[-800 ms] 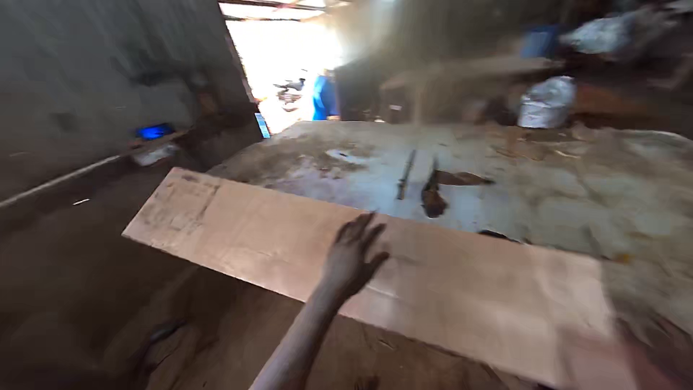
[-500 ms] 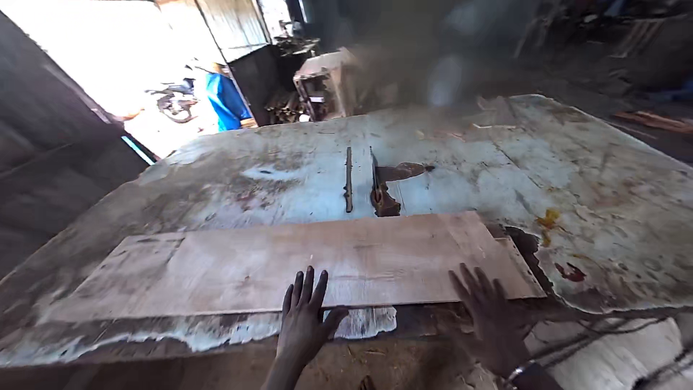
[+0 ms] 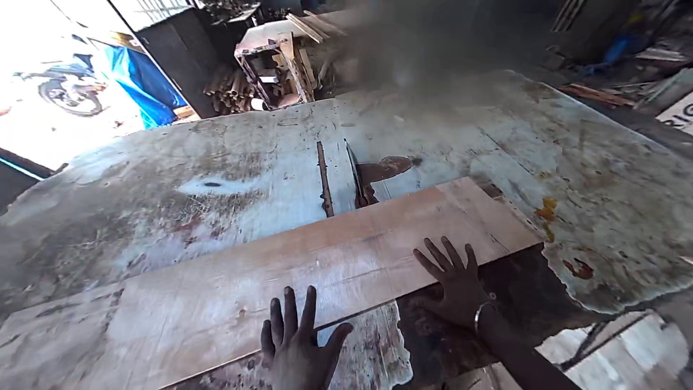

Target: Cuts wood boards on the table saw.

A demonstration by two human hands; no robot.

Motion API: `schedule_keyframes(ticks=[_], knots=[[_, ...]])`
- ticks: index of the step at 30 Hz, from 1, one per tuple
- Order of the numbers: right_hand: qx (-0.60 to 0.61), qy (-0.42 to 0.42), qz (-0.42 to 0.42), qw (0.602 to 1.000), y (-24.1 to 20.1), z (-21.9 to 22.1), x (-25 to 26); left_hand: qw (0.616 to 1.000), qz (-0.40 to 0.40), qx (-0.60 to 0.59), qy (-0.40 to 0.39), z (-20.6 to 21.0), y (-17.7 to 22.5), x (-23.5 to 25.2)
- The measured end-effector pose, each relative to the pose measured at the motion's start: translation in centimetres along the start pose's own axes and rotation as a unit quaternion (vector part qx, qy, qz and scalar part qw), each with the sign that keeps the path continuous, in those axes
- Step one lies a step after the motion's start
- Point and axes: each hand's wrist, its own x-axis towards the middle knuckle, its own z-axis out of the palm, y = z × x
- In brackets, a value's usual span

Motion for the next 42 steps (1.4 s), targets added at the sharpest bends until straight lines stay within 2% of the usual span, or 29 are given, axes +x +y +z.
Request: schedule_keyframes(ticks=[6, 10, 42], knots=[[-0.006, 0.065, -0.005, 0.998, -1.3, 1.2, 2.5, 0.999, 0.009, -0.003, 0.038, 1.0, -0.9, 2.7], [0.008, 0.042, 0.006, 0.999, -1.6, 0.7, 3.5, 0.998, 0.030, -0.015, 0.049, 1.2, -1.5, 4.3], [0.004, 0.079, 0.000, 0.997, -1.4, 1.2, 6.6, 0.998, 0.018, -0.011, 0.056, 2.0, -1.4, 7.6]])
